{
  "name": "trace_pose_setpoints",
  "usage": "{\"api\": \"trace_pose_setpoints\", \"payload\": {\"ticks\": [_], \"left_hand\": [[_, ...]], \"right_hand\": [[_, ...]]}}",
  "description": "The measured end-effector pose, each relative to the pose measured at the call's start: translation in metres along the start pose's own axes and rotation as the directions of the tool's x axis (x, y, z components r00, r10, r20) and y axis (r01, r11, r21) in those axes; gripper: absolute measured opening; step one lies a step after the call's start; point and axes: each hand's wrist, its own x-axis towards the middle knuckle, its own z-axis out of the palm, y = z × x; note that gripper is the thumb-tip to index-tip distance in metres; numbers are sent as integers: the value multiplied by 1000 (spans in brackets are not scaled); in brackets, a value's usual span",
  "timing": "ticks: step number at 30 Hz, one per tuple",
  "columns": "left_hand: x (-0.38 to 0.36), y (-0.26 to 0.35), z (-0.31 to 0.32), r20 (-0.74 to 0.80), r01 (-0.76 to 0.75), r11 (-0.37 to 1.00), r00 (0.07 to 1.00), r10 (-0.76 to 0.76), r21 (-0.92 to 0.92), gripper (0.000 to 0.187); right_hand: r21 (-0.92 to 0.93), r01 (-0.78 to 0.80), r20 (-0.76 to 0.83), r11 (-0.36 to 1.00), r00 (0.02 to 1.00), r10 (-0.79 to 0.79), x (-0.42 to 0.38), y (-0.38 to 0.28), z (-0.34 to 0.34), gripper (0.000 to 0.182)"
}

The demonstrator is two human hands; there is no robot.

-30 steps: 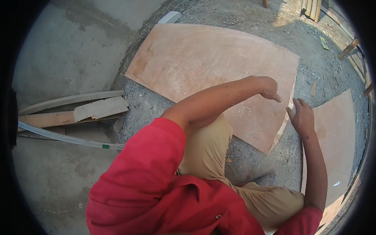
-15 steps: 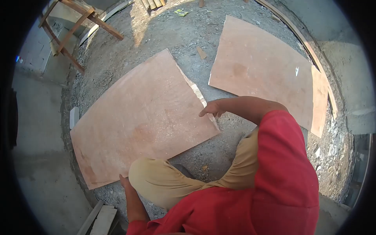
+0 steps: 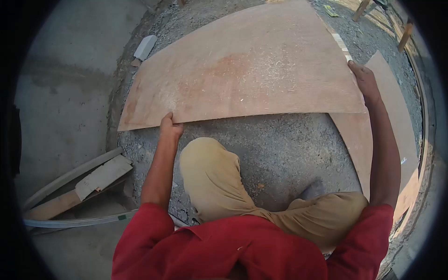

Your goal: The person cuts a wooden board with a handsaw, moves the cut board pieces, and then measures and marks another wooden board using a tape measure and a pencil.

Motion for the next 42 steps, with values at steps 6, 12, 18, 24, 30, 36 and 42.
{"api": "trace_pose_setpoints", "payload": {"ticks": [6,12,18,24,30,36,42], "left_hand": [[-121,1,88,233,96,973,962,-145,210,27],[-222,-86,204,373,126,817,843,-387,563,34],[-285,-166,201,428,186,694,669,-608,695,43],[-302,-180,120,83,-484,-26,203,-976,875,69],[-273,-104,159,535,-957,62,104,-838,283,61],[-52,4,102,738,-694,-330,675,12,640,77],[115,61,-93,153,-148,-38,972,181,988,90]], "right_hand": [[377,5,-418,926,893,165,-5,29,-162,55],[726,134,-511,675,762,398,-134,86,-192,87],[689,-5,-115,725,987,116,-196,87,-37,102],[664,-135,-216,736,907,361,-136,120,-12,93],[553,-395,-101,734,842,529,-135,235,-11,75],[324,-548,-116,771,786,607,-140,248,-30,61],[324,-572,-8,754,795,606,-165,261,-3,45]]}}
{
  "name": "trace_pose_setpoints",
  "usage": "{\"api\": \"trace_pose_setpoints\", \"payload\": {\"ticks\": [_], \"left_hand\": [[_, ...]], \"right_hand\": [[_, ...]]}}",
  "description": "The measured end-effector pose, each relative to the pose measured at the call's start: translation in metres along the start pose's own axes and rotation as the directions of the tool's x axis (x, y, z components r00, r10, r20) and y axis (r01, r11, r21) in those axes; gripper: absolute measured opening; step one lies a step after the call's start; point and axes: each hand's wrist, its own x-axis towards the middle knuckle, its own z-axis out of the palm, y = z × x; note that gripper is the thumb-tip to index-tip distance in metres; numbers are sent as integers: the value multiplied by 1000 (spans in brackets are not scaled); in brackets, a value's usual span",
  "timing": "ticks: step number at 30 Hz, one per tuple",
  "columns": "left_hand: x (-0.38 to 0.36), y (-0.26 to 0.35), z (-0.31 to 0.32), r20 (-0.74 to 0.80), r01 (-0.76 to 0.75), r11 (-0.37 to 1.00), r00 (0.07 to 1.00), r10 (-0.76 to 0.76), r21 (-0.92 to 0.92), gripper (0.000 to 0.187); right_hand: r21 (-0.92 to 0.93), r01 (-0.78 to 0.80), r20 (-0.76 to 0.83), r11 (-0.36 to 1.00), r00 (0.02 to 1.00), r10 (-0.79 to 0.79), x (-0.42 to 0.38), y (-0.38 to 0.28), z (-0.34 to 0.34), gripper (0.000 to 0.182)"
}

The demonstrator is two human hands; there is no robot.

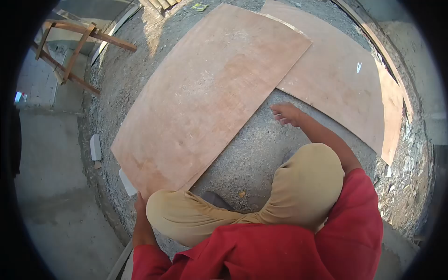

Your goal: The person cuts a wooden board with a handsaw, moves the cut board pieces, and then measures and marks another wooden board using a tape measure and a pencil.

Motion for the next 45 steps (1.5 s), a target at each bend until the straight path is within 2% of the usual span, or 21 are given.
{"api": "trace_pose_setpoints", "payload": {"ticks": [1,5,11,13,14,17,19,24,26,28,30,32,33,34,35,37,38,41,42,44,45], "left_hand": [[4,-27,5,-51,34,999,998,-34,18,93],[-32,-56,21,48,208,949,978,-202,-237,92],[-60,-40,33,110,219,875,976,-190,-432,92],[-77,-33,30,102,201,854,980,-173,-479,92],[-88,-30,29,93,186,846,982,-162,-500,91],[-125,-11,30,23,94,836,995,-97,-541,91],[-152,6,37,-42,18,829,998,-50,-559,91],[-180,74,65,-244,-151,900,968,51,-409,90],[-153,102,80,-279,-30,963,959,-49,-269,88],[-159,143,103,-273,-183,955,955,117,-232,87],[-155,172,126,-157,-268,960,955,253,-78,84],[-139,183,155,-7,-378,925,926,378,-34,83],[-124,186,172,69,-433,901,899,433,-24,83],[-99,185,180,187,-555,808,831,524,201,78],[-100,192,180,270,-613,729,789,551,305,76],[-114,214,166,433,-708,522,705,561,476,71],[-119,228,161,490,-715,589,693,528,377,65],[-92,253,150,556,-747,632,622,552,208,59],[-105,274,143,580,-699,670,662,475,250,62],[-75,288,146,560,-757,562,639,527,334,57],[-70,291,147,522,-803,509,591,615,311,57]], "right_hand": [[-26,8,23,1000,1000,-8,1,5,1,54],[-36,-45,41,998,998,46,3,5,13,71],[113,23,-36,993,999,-19,22,-3,39,57],[229,155,-133,961,983,-127,25,-13,48,50],[282,220,-181,934,968,-173,26,-20,52,47],[449,254,-226,857,960,-166,27,-39,52,42],[453,315,-327,834,929,-173,19,-46,47,41],[376,378,-577,846,810,-105,4,-29,2,41],[396,402,-685,825,728,-25,-4,-18,-22,41],[432,450,-724,782,690,2,-2,1,-63,42],[431,451,-761,782,648,45,-17,17,-82,44],[389,404,-790,828,608,75,-46,23,-98,47],[293,349,-808,890,588,35,-56,34,-106,47],[193,283,-819,939,574,-5,-65,46,-114,48],[89,209,-821,974,569,-47,-72,58,-120,48],[-27,258,-810,966,561,-173,-88,86,-101,46],[-89,284,-796,955,557,-240,-96,100,-86,45],[-266,98,-642,959,724,-252,-116,185,-34,40],[-313,34,-564,949,798,-214,-126,211,-12,39],[-385,-96,-367,918,929,-56,-158,254,30,39],[-385,-145,-269,911,962,39,-177,270,50,38]]}}
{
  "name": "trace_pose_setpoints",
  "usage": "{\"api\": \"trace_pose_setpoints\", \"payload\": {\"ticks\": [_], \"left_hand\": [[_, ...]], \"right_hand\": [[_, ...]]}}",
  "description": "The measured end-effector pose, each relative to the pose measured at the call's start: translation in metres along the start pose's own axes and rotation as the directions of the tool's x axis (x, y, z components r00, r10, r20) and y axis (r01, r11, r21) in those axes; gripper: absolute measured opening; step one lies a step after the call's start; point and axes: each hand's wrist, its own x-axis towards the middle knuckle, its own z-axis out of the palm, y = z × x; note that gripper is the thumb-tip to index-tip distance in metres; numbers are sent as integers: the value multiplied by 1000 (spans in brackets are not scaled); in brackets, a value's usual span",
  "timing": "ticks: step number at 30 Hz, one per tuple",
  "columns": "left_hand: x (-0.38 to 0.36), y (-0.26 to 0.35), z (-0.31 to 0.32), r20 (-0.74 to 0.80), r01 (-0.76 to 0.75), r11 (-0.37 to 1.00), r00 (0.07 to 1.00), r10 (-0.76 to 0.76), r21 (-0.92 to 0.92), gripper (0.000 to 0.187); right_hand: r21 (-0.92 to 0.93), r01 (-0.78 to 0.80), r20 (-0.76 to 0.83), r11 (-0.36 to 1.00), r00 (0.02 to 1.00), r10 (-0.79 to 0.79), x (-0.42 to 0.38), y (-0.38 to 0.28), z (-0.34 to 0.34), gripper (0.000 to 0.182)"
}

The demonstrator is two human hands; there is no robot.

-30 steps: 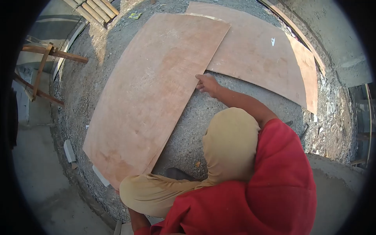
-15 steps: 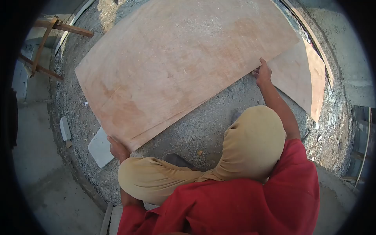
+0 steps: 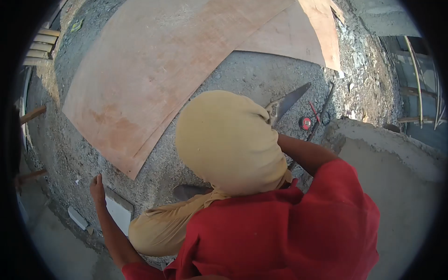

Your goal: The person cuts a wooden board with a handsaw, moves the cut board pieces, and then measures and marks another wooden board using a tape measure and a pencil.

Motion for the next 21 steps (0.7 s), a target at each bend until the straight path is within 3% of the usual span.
{"api": "trace_pose_setpoints", "payload": {"ticks": [1,3,6,7,8,9,10,11,12,13,14,15,16,18,19,20,21], "left_hand": [[11,-4,-2,14,3,997,1000,-4,79,58],[57,-64,10,59,56,997,996,-59,59,64],[51,-31,44,204,450,870,888,-412,-202,83],[47,-23,49,329,449,880,864,-382,-157,90],[48,-18,58,358,456,876,852,-381,-154,91],[50,-16,66,384,466,871,841,-382,-155,92],[51,-15,71,404,479,863,830,-386,-159,94],[55,-15,75,477,494,851,800,-363,-181,98],[59,-17,76,544,512,835,768,-339,-202,101],[59,-20,77,604,535,815,732,-315,-224,105],[57,-18,78,626,540,810,719,-301,-231,110],[54,-8,82,638,547,800,713,-291,-246,114],[47,2,80,638,562,782,712,-292,-269,118],[32,24,84,530,553,809,755,-387,-197,129],[24,31,79,527,564,800,752,-395,-205,131],[16,37,75,527,576,789,748,-403,-216,134],[10,34,71,541,589,782,733,-412,-203,134]], "right_hand": [[4,-42,127,999,991,41,-22,7,15,38],[92,-154,321,984,940,117,-64,23,34,38],[365,-451,501,814,832,236,-116,49,40,37],[456,-537,531,710,804,268,-129,60,38,37],[488,-530,510,693,818,267,-137,70,33,36],[465,-451,455,762,860,231,-140,82,29,36],[178,-179,294,968,948,121,-135,96,17,36],[-222,21,119,975,993,6,-130,111,6,36],[-305,-152,-25,940,988,152,-128,92,-22,36],[-202,-361,-296,910,909,295,-118,101,-34,32],[-119,-425,-542,897,785,300,-107,117,-46,29],[-55,-526,-650,849,664,370,-93,138,-61,27],[-17,-577,-748,816,549,373,-90,136,-79,36],[94,-642,-789,761,418,451,-66,188,-102,57],[156,-729,-714,666,383,586,-58,206,-116,65],[107,-763,-689,638,406,600,-52,220,-126,69],[126,-745,-562,655,491,666,-50,230,-142,70]]}}
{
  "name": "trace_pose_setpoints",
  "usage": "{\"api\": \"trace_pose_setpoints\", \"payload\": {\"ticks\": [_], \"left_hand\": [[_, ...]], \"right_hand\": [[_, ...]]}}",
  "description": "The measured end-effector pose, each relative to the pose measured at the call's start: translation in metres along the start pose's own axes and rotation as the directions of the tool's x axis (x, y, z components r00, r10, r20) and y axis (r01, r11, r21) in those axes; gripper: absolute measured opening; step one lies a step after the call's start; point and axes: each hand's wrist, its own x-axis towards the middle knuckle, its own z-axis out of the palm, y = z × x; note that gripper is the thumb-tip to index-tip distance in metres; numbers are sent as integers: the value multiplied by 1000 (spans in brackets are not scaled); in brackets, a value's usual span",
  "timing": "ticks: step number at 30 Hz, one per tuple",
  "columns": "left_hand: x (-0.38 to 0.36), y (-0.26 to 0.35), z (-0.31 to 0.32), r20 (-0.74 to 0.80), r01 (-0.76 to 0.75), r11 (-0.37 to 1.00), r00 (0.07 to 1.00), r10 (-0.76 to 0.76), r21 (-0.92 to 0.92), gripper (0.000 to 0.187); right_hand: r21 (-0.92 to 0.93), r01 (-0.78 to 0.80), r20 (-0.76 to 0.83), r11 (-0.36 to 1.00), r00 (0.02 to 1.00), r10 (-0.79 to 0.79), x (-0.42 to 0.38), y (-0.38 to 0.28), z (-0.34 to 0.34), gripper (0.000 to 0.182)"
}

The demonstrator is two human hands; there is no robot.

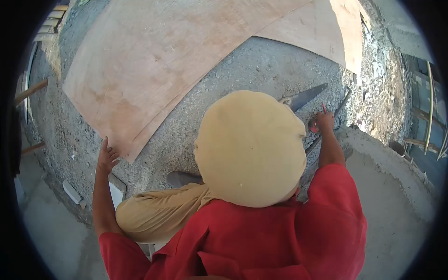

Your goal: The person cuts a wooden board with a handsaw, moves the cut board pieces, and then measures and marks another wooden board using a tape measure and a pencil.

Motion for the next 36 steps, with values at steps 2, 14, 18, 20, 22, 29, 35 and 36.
{"api": "trace_pose_setpoints", "payload": {"ticks": [2,14,18,20,22,29,35,36], "left_hand": [[-11,-7,6,18,56,998,998,-57,17,129],[-2,-6,18,97,2,839,993,-66,544,94],[22,4,-1,-10,-143,593,969,246,792,78],[22,6,0,-41,-186,631,944,327,754,73],[18,14,5,-54,-231,626,914,402,745,68],[-8,17,28,5,-434,615,819,573,659,58],[-64,74,81,206,-582,801,808,552,141,71],[-77,85,96,297,-556,830,800,520,45,76]], "right_hand": [[-103,132,-27,986,990,-135,66,40,49,68],[-116,73,-44,991,996,-78,34,-10,4,64],[-23,101,-75,995,992,-102,21,-18,1,64],[46,109,-95,993,990,-104,14,-17,-12,64],[134,116,-113,984,988,-101,8,-15,-25,64],[403,283,-189,870,956,-224,-29,-47,-38,65],[561,693,-148,452,621,-770,-144,-230,-79,66],[548,760,-109,349,478,-872,-179,-268,-91,66]]}}
